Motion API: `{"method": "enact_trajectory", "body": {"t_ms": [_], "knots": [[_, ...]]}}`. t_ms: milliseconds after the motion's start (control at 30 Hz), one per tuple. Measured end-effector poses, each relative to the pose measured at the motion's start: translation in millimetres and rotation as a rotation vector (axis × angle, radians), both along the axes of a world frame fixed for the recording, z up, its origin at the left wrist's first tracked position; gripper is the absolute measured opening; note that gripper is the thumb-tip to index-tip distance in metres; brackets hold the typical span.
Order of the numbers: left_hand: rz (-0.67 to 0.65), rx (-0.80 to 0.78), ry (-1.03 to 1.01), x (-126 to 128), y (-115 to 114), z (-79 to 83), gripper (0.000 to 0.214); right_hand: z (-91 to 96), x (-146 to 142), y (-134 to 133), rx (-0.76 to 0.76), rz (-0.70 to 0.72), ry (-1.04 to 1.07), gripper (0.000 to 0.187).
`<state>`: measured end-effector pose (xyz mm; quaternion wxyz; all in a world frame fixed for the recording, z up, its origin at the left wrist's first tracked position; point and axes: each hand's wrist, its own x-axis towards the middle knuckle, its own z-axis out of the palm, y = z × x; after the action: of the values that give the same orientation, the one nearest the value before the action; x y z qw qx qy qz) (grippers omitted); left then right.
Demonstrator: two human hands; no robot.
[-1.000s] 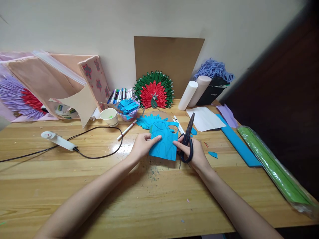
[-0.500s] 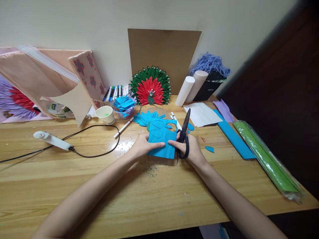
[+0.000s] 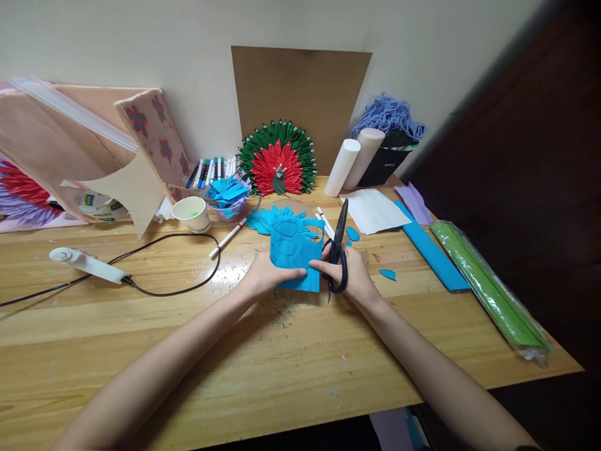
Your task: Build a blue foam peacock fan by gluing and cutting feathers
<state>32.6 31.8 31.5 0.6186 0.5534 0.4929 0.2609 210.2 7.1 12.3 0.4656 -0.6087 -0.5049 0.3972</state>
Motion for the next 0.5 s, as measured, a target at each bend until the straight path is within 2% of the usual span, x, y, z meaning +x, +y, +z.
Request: {"method": "enact_trajectory", "body": {"t_ms": [133,233,367,500], "knots": [[-0.025,0.017,-0.035,0.0,0.3,-1.8,0.048,0.3,-1.8,-1.2,-0.008,-0.008,0.110,0.047],[0.058,0.039,-0.037,-4.0,4.0,2.2,0.048,-1.0,-3.0,-2.1,-0.035,0.049,0.327,0.044],[0.220,0.120,-0.096,-15.4,12.1,15.4,0.053,-5.5,-6.2,-7.9,-0.059,0.321,0.524,0.054],[0.335,0.188,-0.167,-27.4,18.0,26.8,0.054,-6.4,-12.6,-22.6,-0.109,0.605,0.491,0.081]]}}
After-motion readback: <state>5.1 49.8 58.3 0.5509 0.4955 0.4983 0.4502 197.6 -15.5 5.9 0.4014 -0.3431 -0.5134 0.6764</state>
